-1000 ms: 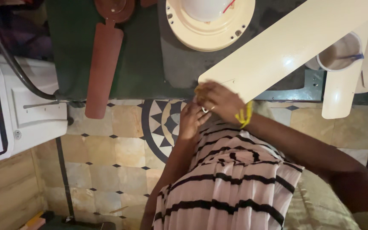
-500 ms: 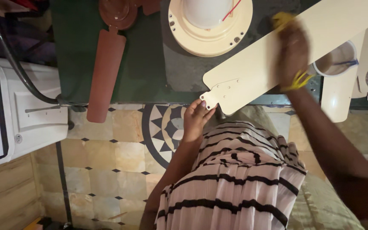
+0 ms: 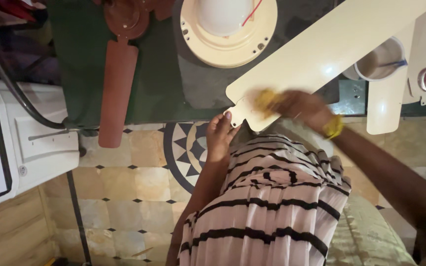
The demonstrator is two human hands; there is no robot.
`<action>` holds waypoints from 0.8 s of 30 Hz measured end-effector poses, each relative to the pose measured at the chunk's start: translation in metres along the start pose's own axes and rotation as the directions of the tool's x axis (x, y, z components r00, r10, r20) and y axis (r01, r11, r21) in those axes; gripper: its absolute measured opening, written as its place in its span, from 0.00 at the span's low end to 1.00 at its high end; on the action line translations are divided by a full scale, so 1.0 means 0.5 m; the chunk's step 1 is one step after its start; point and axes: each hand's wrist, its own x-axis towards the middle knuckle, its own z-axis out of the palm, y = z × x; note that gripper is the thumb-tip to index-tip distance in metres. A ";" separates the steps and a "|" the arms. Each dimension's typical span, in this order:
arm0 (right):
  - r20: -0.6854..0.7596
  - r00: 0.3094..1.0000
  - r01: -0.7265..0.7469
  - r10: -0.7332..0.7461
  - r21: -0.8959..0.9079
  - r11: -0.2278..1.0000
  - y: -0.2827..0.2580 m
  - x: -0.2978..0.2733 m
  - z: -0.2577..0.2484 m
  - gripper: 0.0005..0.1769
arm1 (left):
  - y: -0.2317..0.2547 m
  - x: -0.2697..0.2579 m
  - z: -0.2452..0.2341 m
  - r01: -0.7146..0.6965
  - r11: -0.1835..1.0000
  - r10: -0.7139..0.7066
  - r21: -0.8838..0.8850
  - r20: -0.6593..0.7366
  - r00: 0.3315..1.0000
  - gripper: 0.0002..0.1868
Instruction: The person wipes a cream-colored ceiling fan blade with a patterned cloth, repeatedly dipping the cloth into a small container of liquid. After cleaning, the person aligns the blade to the fan hub and secures it with a screwdriver.
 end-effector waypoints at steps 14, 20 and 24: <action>0.598 0.754 -0.141 -0.273 -0.258 -0.956 0.133 0.097 -0.011 0.24 | -0.007 0.007 0.000 -0.038 0.999 0.040 0.022 -0.111 0.993 0.20; 0.665 0.710 -0.262 -0.233 -0.058 -0.963 0.011 0.068 0.099 0.26 | 0.033 -0.027 0.018 -0.078 0.994 0.087 0.075 -0.125 0.988 0.18; 0.645 0.618 -0.565 -0.450 -0.034 -0.825 -0.180 -0.042 0.108 0.21 | 0.051 -0.029 0.037 -0.071 0.989 0.095 0.133 -0.182 0.979 0.19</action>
